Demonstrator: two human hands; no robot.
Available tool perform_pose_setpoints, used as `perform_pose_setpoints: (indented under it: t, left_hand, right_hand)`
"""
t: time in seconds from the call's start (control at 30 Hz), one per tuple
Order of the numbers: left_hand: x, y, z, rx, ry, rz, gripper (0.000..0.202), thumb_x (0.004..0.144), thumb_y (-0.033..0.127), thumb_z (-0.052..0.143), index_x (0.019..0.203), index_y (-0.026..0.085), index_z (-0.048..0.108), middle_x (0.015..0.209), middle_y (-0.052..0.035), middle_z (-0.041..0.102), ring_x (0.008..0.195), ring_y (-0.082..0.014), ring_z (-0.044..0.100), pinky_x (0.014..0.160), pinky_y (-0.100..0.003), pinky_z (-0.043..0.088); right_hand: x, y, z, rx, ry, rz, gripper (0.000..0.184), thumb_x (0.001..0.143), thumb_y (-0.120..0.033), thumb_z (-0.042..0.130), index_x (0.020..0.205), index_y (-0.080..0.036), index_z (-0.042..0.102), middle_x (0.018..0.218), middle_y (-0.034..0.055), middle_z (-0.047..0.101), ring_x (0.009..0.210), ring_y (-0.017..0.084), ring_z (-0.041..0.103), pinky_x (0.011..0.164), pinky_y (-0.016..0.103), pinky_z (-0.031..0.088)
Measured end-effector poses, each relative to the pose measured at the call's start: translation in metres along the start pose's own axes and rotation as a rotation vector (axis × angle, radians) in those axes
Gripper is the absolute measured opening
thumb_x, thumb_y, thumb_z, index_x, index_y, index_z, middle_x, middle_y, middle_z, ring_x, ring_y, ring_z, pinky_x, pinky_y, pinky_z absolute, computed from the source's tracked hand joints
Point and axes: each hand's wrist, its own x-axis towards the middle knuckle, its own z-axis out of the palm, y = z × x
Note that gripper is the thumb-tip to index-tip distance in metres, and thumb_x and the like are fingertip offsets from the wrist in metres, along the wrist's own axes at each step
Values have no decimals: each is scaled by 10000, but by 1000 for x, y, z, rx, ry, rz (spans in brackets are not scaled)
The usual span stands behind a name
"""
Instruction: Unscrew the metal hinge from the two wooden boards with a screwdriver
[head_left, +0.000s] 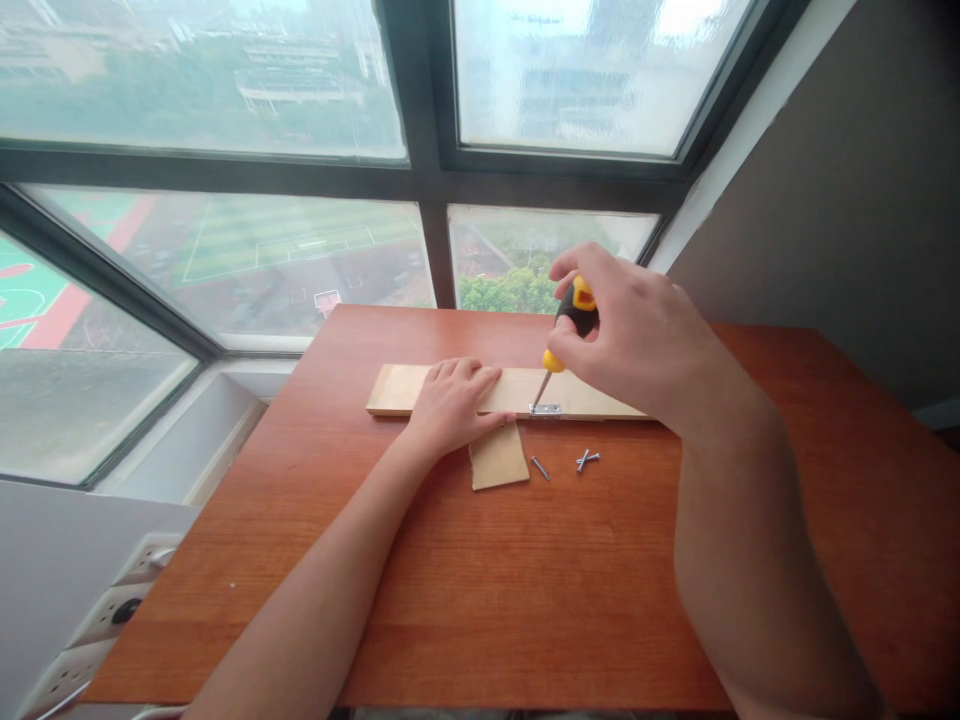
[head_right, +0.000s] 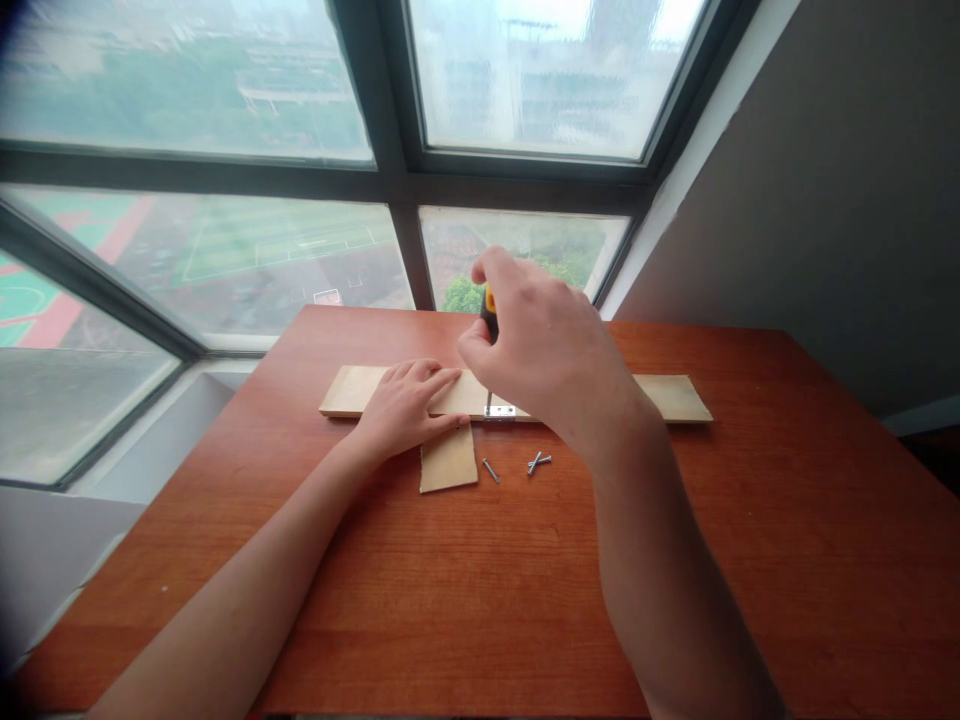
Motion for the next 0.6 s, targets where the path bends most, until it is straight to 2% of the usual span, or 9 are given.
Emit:
perform_pose_setpoints:
  t: [0.1, 0.2, 0.3, 0.47, 0.6]
  left_hand:
    - [0, 0, 1, -3, 1, 4, 654, 805, 682, 567, 1321, 282, 546, 1228, -101, 544, 1151, -307, 485, 1029, -450, 355]
    - [0, -1, 2, -17, 8, 0, 645, 804, 673, 575, 1313, 277, 555, 1232, -107, 540, 1157, -311, 479, 1032, -456, 349]
    - [0, -1, 3, -33, 14, -9, 639, 802, 665, 585, 1307, 274, 562, 1230, -110, 539, 1162, -315, 473, 1033, -460, 345]
    - [0, -1, 3, -27, 6, -5, 647, 806, 678, 570, 1322, 287, 548, 1233, -101, 537, 1161, -309, 476, 1031, -451, 346]
    - [0, -1, 2, -13, 0, -3, 659, 805, 692, 557, 1324, 286, 545, 1228, -99, 542, 1154, -308, 480, 1029, -454, 347]
  right_hand:
    - [1, -1, 1, 7, -13, -22, 281, 826, -261, 539, 1099, -228, 596, 921, 46, 689, 712, 194, 592, 630, 323, 405]
    - [2, -2, 4, -87, 49, 32, 211, 852, -347, 560, 1023, -237, 618, 828, 43, 678, 676, 207, 581, 606, 331, 382]
    - [3, -1, 4, -121, 61, 54, 187, 862, -346, 554, 1003, -244, 622, 776, 42, 664, 672, 217, 581, 597, 335, 373]
    - [0, 2, 1, -24, -4, 0, 308, 822, -239, 531, 1126, -233, 584, 907, 46, 690, 722, 202, 597, 608, 318, 387]
    - [0, 1, 0, -42, -4, 18, 262, 845, -339, 547, 1082, -239, 599, 873, 49, 690, 709, 213, 595, 603, 327, 379]
